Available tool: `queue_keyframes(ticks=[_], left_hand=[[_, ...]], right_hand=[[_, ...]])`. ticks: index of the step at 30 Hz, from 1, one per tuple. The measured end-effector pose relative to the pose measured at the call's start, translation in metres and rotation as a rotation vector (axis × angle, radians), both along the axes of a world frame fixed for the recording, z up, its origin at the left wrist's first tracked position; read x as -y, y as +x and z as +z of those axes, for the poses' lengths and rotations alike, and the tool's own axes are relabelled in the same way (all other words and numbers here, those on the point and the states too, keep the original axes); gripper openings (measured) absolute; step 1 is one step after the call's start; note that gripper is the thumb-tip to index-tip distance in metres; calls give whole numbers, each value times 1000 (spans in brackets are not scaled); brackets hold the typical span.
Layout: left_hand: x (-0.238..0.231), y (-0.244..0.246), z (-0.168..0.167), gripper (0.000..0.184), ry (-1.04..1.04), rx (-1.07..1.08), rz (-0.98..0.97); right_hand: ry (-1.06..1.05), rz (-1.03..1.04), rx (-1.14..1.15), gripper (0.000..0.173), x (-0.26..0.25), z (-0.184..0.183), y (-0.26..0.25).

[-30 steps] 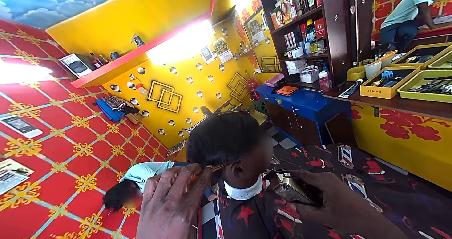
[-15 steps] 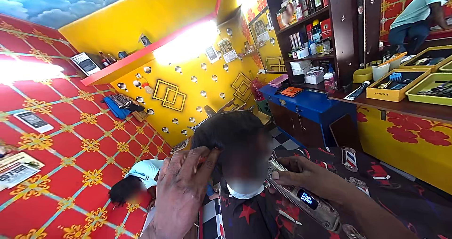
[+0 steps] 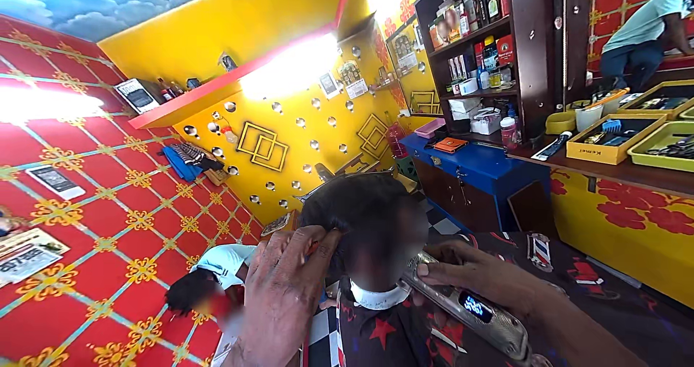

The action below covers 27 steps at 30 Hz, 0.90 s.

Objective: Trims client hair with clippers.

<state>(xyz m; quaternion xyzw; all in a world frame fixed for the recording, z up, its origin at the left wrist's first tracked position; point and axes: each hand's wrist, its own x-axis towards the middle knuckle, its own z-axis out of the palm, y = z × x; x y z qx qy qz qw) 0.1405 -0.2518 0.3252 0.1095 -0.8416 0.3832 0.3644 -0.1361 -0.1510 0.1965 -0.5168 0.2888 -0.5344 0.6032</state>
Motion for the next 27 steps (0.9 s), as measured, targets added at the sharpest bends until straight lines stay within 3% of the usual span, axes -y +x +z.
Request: queue_keyframes(ticks=[5,9,21,27], left_hand=[[1,1,-1,23,15,-11,-26],[0,1,-1,22,21,-16,-23],[3,-2,-1,23,34,-25,-6],[3,-2,-3,23,44,-41,-4]], right_hand=[[-100,286,548,45,-5,-27,49],[-45,385,735,55,-1,-24,64],[-90,222,709,50,18,-26,39],[-168,69,468,40,21,-35,26]])
